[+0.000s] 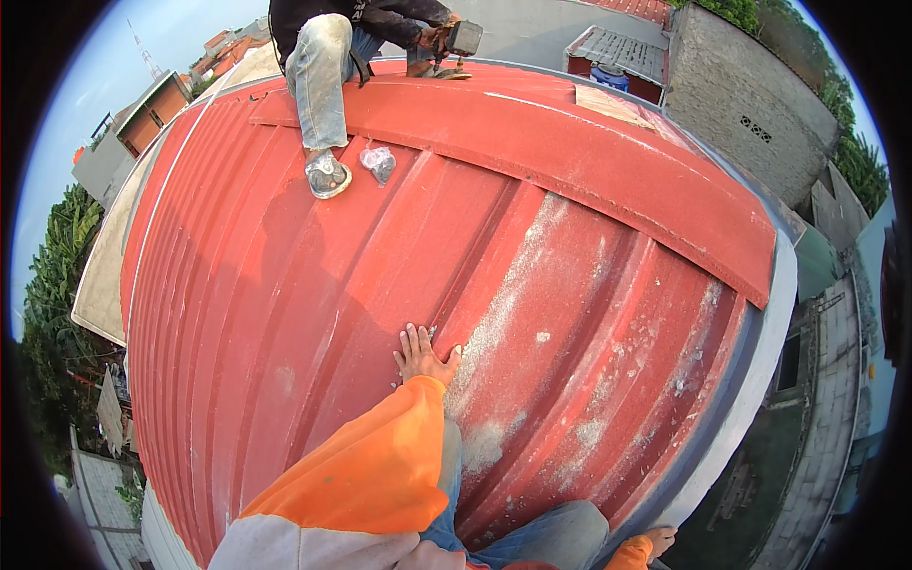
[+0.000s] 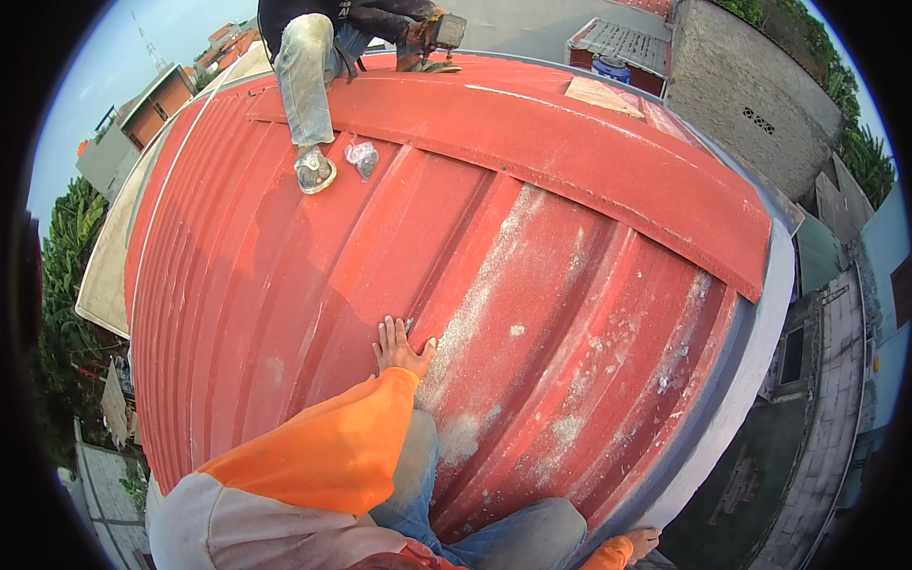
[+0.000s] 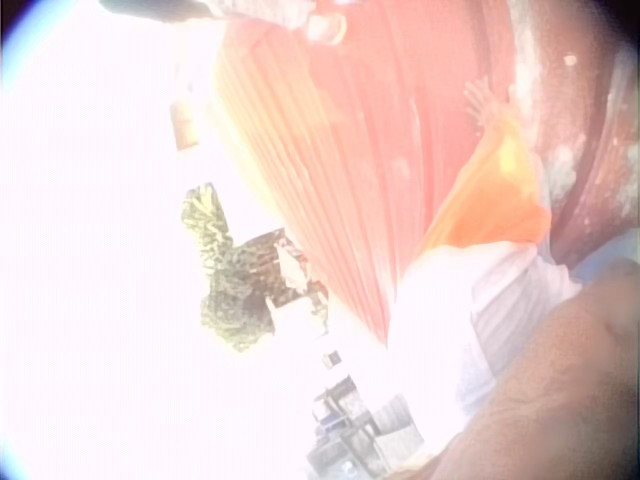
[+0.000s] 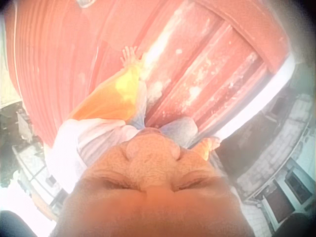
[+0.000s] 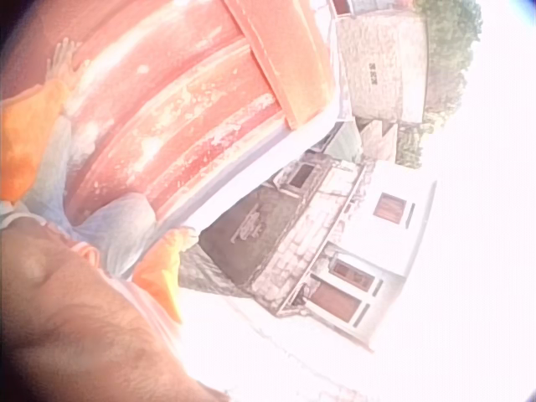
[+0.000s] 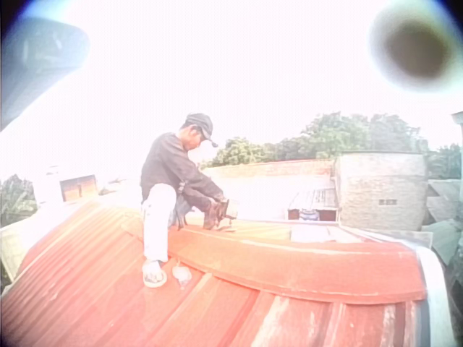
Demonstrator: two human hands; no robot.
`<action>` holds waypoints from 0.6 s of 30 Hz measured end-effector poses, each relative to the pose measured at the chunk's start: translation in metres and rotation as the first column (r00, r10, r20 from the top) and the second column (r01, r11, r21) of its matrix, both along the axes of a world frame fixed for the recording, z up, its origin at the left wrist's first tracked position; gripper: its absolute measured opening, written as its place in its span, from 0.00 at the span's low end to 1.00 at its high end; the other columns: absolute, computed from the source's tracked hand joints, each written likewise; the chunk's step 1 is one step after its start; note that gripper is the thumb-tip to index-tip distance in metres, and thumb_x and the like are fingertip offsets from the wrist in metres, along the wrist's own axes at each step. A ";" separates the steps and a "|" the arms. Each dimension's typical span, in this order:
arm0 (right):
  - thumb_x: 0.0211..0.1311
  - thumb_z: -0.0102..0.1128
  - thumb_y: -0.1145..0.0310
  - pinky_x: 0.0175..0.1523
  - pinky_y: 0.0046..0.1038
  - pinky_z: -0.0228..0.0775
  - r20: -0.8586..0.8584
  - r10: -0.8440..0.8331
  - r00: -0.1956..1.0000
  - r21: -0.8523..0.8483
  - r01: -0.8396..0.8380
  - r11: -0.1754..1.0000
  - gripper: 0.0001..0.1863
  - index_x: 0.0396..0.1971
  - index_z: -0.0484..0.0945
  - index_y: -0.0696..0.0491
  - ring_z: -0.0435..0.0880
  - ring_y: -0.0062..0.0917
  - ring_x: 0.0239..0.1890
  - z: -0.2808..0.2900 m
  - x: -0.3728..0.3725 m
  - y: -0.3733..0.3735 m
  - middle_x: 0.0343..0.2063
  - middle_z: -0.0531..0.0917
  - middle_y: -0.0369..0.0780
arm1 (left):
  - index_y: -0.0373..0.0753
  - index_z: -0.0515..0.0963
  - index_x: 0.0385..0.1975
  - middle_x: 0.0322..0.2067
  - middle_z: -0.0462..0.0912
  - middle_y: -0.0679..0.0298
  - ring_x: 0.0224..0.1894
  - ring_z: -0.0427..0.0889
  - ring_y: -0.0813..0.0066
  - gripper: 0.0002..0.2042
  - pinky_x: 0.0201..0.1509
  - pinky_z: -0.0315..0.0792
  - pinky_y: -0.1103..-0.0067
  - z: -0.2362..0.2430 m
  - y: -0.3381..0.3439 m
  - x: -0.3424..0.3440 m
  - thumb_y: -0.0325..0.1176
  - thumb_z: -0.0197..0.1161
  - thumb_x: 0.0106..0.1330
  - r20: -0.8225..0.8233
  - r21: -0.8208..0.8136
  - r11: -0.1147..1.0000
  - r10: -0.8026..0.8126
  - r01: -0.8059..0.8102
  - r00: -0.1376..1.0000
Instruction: Installing and securing red metal roofing sheets on a curved roof structure.
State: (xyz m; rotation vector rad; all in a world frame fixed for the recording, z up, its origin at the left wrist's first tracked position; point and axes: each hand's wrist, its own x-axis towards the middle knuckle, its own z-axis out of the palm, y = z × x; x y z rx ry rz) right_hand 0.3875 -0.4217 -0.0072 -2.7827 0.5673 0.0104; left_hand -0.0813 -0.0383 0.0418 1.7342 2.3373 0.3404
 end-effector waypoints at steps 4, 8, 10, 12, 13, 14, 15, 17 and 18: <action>0.68 0.28 0.39 0.56 0.57 0.58 0.003 -0.010 1.000 -0.011 0.010 1.000 0.33 0.54 0.75 0.45 0.77 0.43 0.54 -0.004 0.004 -0.004 0.52 0.81 0.40 | 0.32 0.56 0.68 0.72 0.47 0.49 0.74 0.44 0.53 0.46 0.73 0.43 0.49 0.001 0.000 0.003 0.63 0.55 0.57 0.014 -0.005 1.000 -0.006 0.006 1.000; 0.68 0.28 0.39 0.56 0.57 0.58 0.004 -0.014 1.000 -0.011 0.014 1.000 0.33 0.54 0.75 0.45 0.77 0.43 0.54 -0.012 0.010 -0.009 0.52 0.81 0.40 | 0.32 0.56 0.68 0.72 0.47 0.50 0.74 0.43 0.53 0.46 0.73 0.42 0.49 0.000 0.000 0.002 0.63 0.55 0.57 0.014 -0.009 1.000 -0.004 0.004 1.000; 0.68 0.28 0.39 0.56 0.57 0.58 0.010 0.002 1.000 -0.010 -0.002 1.000 0.33 0.54 0.75 0.45 0.78 0.43 0.53 -0.021 0.012 -0.011 0.52 0.81 0.40 | 0.32 0.56 0.68 0.72 0.47 0.49 0.74 0.43 0.53 0.46 0.73 0.42 0.49 0.001 -0.001 -0.003 0.63 0.55 0.57 0.008 -0.001 1.000 0.004 -0.004 1.000; 0.68 0.29 0.39 0.55 0.56 0.60 0.010 -0.014 1.000 0.000 0.014 1.000 0.33 0.54 0.75 0.45 0.78 0.43 0.53 -0.010 0.008 -0.007 0.52 0.81 0.40 | 0.32 0.56 0.68 0.72 0.47 0.49 0.74 0.43 0.53 0.46 0.73 0.43 0.49 0.000 0.000 0.003 0.63 0.55 0.57 0.017 0.002 1.000 -0.007 0.007 1.000; 0.68 0.29 0.39 0.55 0.56 0.60 0.013 -0.020 1.000 -0.003 0.020 1.000 0.33 0.54 0.75 0.45 0.78 0.43 0.53 -0.008 0.007 -0.007 0.52 0.81 0.40 | 0.33 0.56 0.68 0.72 0.48 0.51 0.74 0.44 0.54 0.46 0.73 0.44 0.51 0.000 0.001 0.005 0.62 0.57 0.57 -0.001 -0.009 1.000 -0.002 0.002 1.000; 0.68 0.29 0.39 0.54 0.56 0.60 0.008 -0.017 1.000 -0.015 0.017 1.000 0.33 0.54 0.75 0.44 0.78 0.43 0.53 -0.007 0.006 -0.006 0.52 0.81 0.41 | 0.35 0.56 0.69 0.72 0.48 0.52 0.74 0.45 0.56 0.45 0.73 0.44 0.53 0.002 0.000 0.005 0.61 0.58 0.57 -0.026 -0.017 1.000 0.011 -0.012 1.000; 0.68 0.28 0.39 0.54 0.56 0.61 0.003 -0.014 1.000 -0.027 0.014 1.000 0.32 0.54 0.75 0.44 0.78 0.43 0.53 -0.006 0.005 -0.003 0.51 0.81 0.41 | 0.35 0.56 0.69 0.72 0.48 0.52 0.74 0.45 0.56 0.45 0.73 0.44 0.53 0.001 0.000 0.003 0.61 0.58 0.57 -0.029 -0.018 1.000 0.013 -0.013 1.000; 0.68 0.28 0.39 0.54 0.55 0.61 0.000 -0.004 1.000 -0.023 0.004 1.000 0.32 0.54 0.75 0.44 0.78 0.43 0.52 -0.003 0.001 0.001 0.51 0.81 0.41 | 0.32 0.56 0.68 0.72 0.48 0.49 0.74 0.45 0.52 0.46 0.72 0.44 0.48 -0.002 -0.001 -0.002 0.63 0.56 0.57 -0.005 0.016 1.000 0.000 0.000 1.000; 0.68 0.28 0.39 0.54 0.55 0.62 0.003 0.000 1.000 -0.016 0.000 1.000 0.32 0.54 0.75 0.44 0.78 0.43 0.52 -0.001 -0.001 0.001 0.51 0.81 0.41 | 0.32 0.56 0.68 0.72 0.48 0.49 0.74 0.45 0.52 0.46 0.72 0.44 0.48 -0.002 -0.001 -0.002 0.63 0.56 0.57 -0.005 0.015 1.000 -0.003 0.003 1.000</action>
